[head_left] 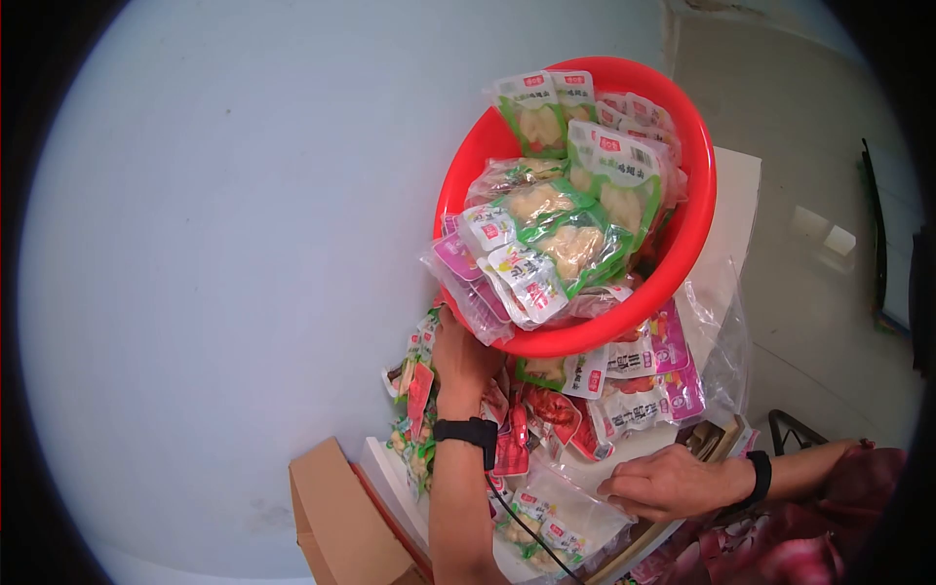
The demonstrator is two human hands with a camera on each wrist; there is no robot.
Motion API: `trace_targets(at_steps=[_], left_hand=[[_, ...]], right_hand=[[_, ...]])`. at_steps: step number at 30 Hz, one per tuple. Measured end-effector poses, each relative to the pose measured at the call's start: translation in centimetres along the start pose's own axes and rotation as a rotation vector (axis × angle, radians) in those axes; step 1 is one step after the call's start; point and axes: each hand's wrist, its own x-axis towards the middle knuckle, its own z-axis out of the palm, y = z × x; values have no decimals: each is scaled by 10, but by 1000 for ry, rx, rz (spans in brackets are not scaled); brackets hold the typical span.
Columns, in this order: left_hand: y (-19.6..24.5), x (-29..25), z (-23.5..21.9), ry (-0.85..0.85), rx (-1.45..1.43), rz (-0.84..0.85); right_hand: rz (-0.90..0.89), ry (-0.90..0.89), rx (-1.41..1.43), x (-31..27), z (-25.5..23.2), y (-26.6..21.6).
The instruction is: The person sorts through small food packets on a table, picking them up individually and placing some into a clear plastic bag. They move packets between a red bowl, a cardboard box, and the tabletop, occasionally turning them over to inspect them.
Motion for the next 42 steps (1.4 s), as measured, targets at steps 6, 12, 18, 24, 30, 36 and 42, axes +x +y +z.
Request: trace_targets(at_steps=[6, 12, 18, 24, 30, 36, 42], left_hand=[[5, -11, 1, 45, -77, -27], [-3, -57, -26, -92, -150, -22], [15, -122, -55, 181, -688, -202], [92, -201, -109, 411, -1570, -367], [148, -275, -94, 601, -1876, -406], [203, -314, -65, 731, -2011, -333], [211, -356, -48, 636, -2183, -243]], right_hand=[[-36, 38, -45, -2, 5, 3], [-58, 66, -77, -1, 5, -1], [-66, 96, -82, -3, 8, 2], [56, 161, 123, -6, 7, -1], [282, 197, 727, -15, 5, -42], [450, 50, 808, -18, 14, -101], [-135, 212, 93, -30, 5, -80]])
